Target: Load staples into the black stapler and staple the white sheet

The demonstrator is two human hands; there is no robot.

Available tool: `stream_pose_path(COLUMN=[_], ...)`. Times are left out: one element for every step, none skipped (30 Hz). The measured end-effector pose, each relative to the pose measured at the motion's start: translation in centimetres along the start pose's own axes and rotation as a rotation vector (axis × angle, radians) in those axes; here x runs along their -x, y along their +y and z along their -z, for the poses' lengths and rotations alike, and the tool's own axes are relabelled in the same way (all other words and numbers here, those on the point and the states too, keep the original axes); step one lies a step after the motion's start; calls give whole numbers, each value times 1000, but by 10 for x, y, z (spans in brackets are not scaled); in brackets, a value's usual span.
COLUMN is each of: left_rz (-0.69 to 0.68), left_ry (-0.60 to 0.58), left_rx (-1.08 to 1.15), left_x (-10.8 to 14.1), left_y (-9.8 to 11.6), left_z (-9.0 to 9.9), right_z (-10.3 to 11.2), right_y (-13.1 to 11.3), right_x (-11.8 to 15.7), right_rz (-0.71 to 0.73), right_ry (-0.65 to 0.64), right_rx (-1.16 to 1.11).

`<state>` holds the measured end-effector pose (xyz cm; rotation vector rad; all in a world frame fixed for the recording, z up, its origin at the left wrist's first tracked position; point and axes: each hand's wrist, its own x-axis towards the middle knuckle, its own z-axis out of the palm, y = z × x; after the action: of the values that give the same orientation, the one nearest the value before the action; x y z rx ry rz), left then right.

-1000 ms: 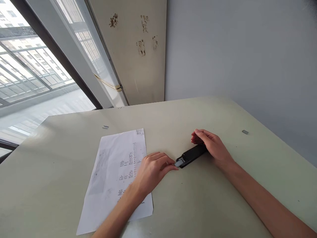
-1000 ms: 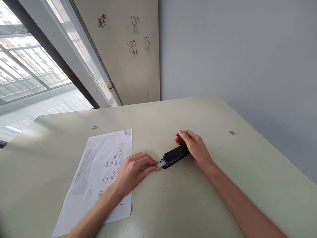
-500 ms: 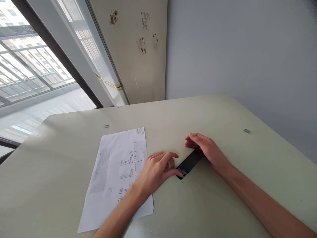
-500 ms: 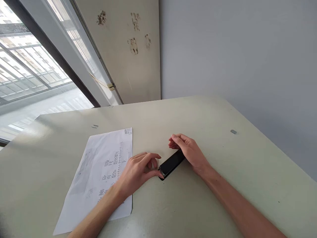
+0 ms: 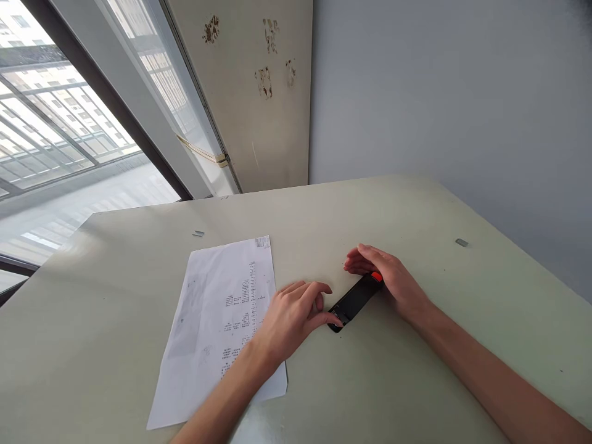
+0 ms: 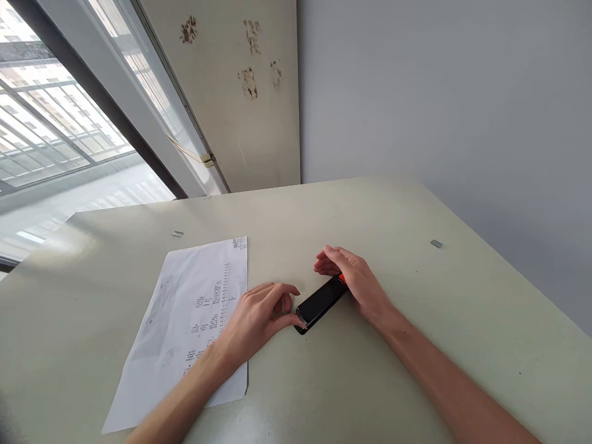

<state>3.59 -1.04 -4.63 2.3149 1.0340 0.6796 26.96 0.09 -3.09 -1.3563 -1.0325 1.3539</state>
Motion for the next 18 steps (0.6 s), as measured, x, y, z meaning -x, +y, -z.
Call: stream_pose_path(left_rz=[0,-2,-7,-16,-32,-54,-76,-90,-92,-71,-34,6,41,84,135,187,233,262], left_ry=[0,0,-3,-14,-34,-61,-89,-113,-126,-120,-104,-80,-42,11,75,126,157,175], left_rx=[-6,-13,-20,-31,-45,-59,-73,-85,-93,-103,-114,-139,-182,-242,-317,-390,-446,-490], left_x=[0,0,0,0,0,-1,-1,-2,-2,-2,-2,-1,1,4,7,11,16,21], left_y=[0,0,0,0,0,0,0,-1,-4,-8,-14,-22,-32,-43,-55,-68,-80,-91], left_z=[-1,-1,0,1,4,9,15,22,31,41,51,61,71,80,88,94,99,101], right_z=[0,1,1,1,2,2,4,6,9,12,17,21,26,30,34,37,39,40], right_y=[0,1,2,3,4,5,6,6,6,6,5,4,3,2,1,1,1,1], right_x=[-1,-1,-1,-1,-2,-1,-1,-1,-2,-2,-3,-5,-6,-8,-10,-12,-13,-14], right_rz=[5,11,23,41,66,97,133,174,215,252,280,296,301,295,284,270,260,254], right_ry=[6,12,14,10,-1,-19,-47,-93,-155,-234,-321,-407,-482,-538,-579,-609,-634,-655], right_rx=[-5,3,22,50,87,130,185,249,316,379,431,468,488,495,494,491,486,479])
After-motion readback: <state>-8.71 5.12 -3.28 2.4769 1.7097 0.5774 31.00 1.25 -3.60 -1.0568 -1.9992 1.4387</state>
